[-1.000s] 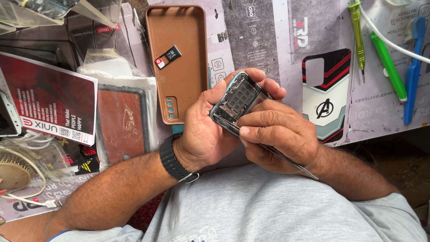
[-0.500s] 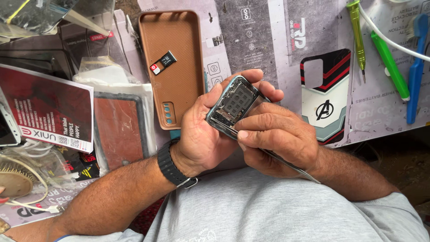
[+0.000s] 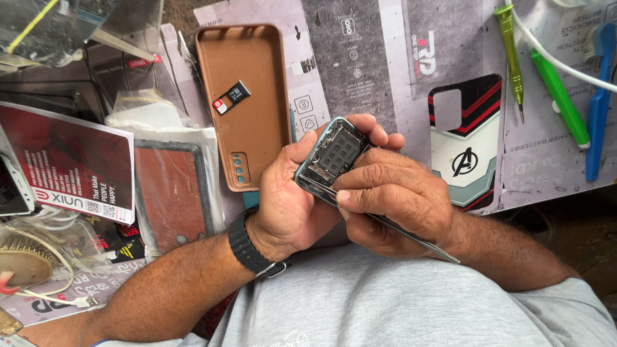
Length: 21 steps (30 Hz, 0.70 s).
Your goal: The person uses a green screwdriver to remove screws from a disassembled smartphone and then uses tweezers to carefully lift and remove a small internal component from the device's motherboard area. The removed part is briefly inspected before the person continues to manipulate the phone's internal components with the tweezers.
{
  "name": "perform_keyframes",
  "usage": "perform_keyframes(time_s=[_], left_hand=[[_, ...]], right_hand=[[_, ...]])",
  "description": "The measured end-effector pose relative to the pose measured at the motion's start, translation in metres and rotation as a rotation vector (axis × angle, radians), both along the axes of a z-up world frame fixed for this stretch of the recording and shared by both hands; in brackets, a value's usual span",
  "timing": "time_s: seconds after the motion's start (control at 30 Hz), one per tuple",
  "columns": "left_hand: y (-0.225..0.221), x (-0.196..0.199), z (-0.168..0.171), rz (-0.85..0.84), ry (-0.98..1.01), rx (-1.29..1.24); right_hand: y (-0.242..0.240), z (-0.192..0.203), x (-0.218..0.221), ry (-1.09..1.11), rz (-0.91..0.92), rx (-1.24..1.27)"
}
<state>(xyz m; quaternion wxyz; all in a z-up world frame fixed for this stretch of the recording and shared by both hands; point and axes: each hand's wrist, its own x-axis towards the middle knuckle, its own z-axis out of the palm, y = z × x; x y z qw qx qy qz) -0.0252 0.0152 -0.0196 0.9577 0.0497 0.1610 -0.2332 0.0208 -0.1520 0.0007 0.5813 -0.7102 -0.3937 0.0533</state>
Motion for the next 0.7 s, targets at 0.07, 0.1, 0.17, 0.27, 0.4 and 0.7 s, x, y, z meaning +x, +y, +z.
perform_keyframes(time_s=[0.07, 0.1, 0.17, 0.27, 0.4, 0.7], left_hand=[[0.0008, -0.0015, -0.0013, 0.008, -0.003, 0.008], [0.0011, -0.0018, -0.0013, 0.011, -0.005, 0.010], [0.0012, -0.0011, -0.0017, 0.015, -0.013, 0.010], [0.0003, -0.0011, -0.0027, 0.017, 0.004, 0.025], [0.0014, -0.0009, -0.0009, 0.013, -0.015, 0.036], [0.0034, -0.0006, -0.0011, -0.005, -0.016, 0.062]], right_hand=[[0.0012, -0.0003, -0.0012, 0.000, -0.003, -0.013], [0.0021, -0.0001, -0.0015, -0.002, -0.004, -0.018], [0.0033, 0.0002, -0.0011, -0.007, -0.014, -0.024], [0.0033, 0.0011, -0.0018, 0.006, -0.052, -0.033], [0.0047, 0.0040, 0.0003, 0.036, -0.040, -0.018], [0.0071, 0.0073, 0.0028, 0.008, 0.072, 0.001]])
